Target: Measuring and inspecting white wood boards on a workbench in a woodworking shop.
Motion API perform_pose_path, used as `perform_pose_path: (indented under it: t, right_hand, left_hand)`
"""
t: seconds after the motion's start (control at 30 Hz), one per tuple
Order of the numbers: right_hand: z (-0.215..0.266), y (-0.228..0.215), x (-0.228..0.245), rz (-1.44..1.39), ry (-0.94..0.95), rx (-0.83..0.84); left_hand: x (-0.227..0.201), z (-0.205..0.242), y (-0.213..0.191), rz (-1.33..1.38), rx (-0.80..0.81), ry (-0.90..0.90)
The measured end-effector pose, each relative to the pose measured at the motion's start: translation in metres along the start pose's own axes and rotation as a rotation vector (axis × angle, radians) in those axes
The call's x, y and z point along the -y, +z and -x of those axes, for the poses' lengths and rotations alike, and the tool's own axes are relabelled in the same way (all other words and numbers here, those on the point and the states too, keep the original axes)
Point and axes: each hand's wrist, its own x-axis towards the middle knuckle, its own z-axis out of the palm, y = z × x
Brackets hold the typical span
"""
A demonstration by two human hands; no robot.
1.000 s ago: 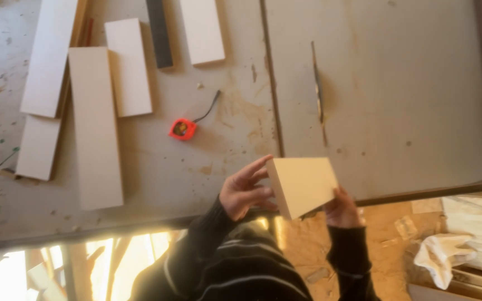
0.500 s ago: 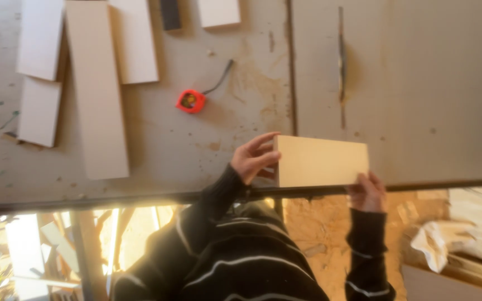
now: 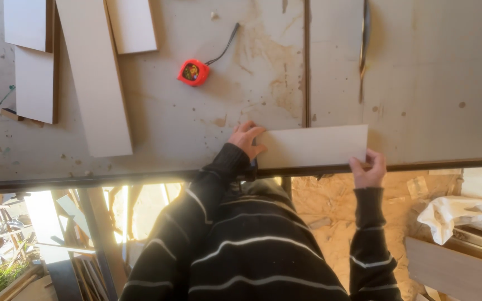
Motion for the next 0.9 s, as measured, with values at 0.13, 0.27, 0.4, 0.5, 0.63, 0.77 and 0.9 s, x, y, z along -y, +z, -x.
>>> perform_pose_path:
  t: [0.13,0.27,0.4,0.5,0.63,0.77,0.9]
  right_hand:
    - [0.004,0.009,0.064,0.382,0.174,0.001]
    - [0.009,0.065,0.095,0.631,-0.537,-0.082]
    - [0.022,0.134,0.114,0.474,-0.79,0.059]
    - [0.034,0.153,0.132,0.451,-0.769,-0.059]
    - [0.024,0.158,0.118,0.482,-0.782,-0.133]
    - [0.033,0.158,0.109,0.386,-0.778,-0.061]
    - [0.021,0.187,0.065,0.364,-0.741,-0.159]
  left_hand:
    - [-0.011,0.01,-0.011,-0.188,-0.029,0.103]
    - [-0.014,0.013,-0.015,-0.259,-0.007,0.078]
    - [-0.019,0.022,-0.019,-0.257,0.016,0.059]
    - [-0.02,0.025,-0.021,-0.261,0.022,0.025]
    - [-0.032,0.02,-0.001,-0.312,-0.039,0.174]
    - [-0.046,0.028,0.008,-0.512,-0.127,0.404]
    - [-0.016,0.022,0.05,-0.653,-0.059,0.437]
